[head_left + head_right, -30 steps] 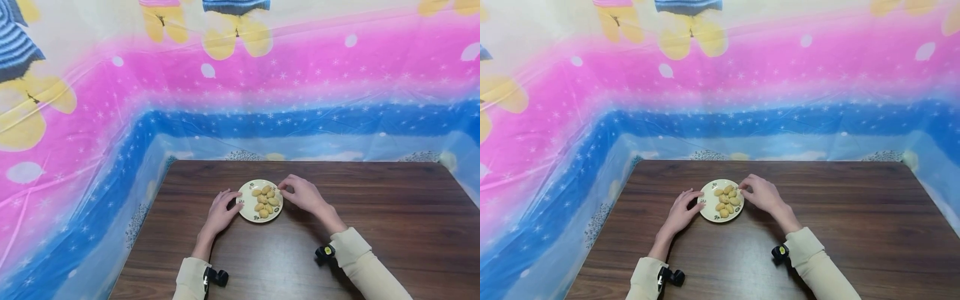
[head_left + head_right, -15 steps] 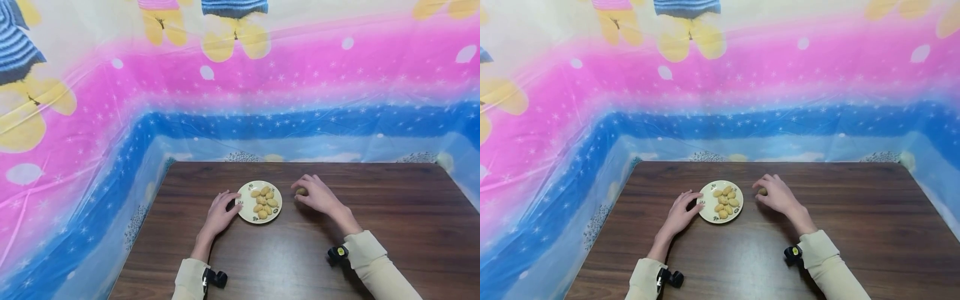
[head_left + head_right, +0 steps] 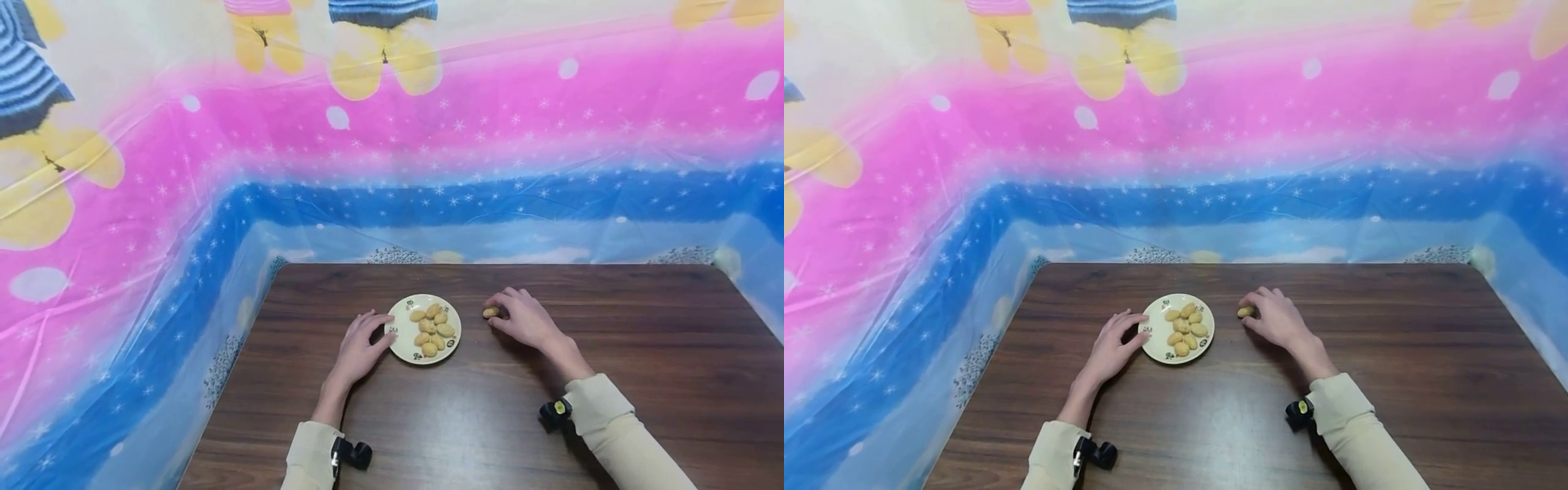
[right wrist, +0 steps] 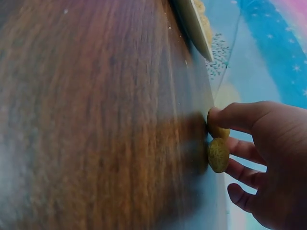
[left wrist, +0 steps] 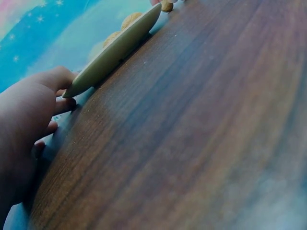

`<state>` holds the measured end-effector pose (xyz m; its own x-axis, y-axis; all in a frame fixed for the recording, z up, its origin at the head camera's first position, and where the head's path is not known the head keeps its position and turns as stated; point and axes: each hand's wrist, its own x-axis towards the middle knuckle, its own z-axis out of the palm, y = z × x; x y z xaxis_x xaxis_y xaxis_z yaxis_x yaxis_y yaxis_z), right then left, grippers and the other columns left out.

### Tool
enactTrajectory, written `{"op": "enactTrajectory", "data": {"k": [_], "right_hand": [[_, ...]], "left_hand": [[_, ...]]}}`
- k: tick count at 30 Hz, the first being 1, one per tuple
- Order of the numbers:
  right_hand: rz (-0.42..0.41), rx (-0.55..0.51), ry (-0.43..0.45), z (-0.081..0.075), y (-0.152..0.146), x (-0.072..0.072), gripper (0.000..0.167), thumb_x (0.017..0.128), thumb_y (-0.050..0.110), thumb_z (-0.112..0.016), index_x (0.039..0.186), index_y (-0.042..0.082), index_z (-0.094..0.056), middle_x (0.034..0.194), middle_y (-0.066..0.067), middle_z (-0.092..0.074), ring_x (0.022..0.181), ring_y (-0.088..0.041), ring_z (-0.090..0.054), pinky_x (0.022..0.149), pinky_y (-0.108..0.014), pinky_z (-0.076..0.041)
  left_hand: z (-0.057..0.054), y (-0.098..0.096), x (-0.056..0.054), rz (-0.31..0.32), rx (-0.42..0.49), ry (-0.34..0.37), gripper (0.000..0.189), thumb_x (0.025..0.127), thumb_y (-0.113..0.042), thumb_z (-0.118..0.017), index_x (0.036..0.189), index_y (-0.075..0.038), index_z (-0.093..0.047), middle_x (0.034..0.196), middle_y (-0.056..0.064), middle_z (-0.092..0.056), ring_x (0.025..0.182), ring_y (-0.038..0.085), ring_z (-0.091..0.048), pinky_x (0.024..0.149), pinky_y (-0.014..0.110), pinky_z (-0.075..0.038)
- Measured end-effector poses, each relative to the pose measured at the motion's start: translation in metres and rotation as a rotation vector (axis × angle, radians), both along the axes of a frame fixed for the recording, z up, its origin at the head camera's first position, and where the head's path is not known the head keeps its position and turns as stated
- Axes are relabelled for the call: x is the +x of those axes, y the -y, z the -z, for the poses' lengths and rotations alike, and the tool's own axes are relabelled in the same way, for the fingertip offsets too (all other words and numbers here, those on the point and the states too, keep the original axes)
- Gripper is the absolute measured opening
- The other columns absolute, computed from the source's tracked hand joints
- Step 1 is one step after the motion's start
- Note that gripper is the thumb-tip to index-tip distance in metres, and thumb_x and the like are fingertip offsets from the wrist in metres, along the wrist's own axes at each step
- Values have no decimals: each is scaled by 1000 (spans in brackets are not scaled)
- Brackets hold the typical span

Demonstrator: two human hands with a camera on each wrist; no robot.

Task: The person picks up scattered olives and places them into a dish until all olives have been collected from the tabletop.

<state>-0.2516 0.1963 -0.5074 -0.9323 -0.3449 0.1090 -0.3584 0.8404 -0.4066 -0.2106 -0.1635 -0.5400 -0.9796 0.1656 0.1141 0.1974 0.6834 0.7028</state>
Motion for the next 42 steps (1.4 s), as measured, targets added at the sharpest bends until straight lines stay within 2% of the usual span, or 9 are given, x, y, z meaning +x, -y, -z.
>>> {"op": "enactTrajectory", "data": {"k": [6,12,21,33,42], "right_hand": [[35,-12,11,2,0,-4,22,92,23,-70,112,16,-72,109,-6,-66,100,-27,-57,84,-51,-48],[33,-31,-12,-1,4,-1,21,92,26,-70,110,16,-72,106,-4,-66,99,-25,-58,82,-48,-50],[12,-64,-29,-10,15,7,21,93,28,-70,111,18,-72,108,-3,-66,104,-26,-60,85,-49,-52],[-50,-73,-77,-19,38,11,19,91,26,-71,109,19,-73,105,0,-67,100,-23,-61,82,-44,-53],[-85,-70,-77,-20,56,11,21,89,26,-73,109,18,-73,102,3,-66,97,-18,-60,83,-40,-53]], "left_hand": [[-1,-1,-1,2,3,8,39,97,-47,-61,133,-32,-63,149,3,-51,150,30,-28,118,63,-23],[0,-2,-1,-4,4,12,39,97,-46,-61,133,-31,-63,150,3,-50,150,31,-28,118,64,-23],[0,-1,-1,2,6,6,40,97,-47,-61,133,-30,-63,149,2,-52,150,30,-28,118,63,-23],[1,0,0,-5,-6,13,40,96,-48,-61,133,-31,-63,150,3,-50,150,31,-28,118,63,-23],[0,1,0,-6,-2,21,40,97,-47,-61,133,-32,-63,151,3,-49,150,31,-27,118,63,-23]]}}
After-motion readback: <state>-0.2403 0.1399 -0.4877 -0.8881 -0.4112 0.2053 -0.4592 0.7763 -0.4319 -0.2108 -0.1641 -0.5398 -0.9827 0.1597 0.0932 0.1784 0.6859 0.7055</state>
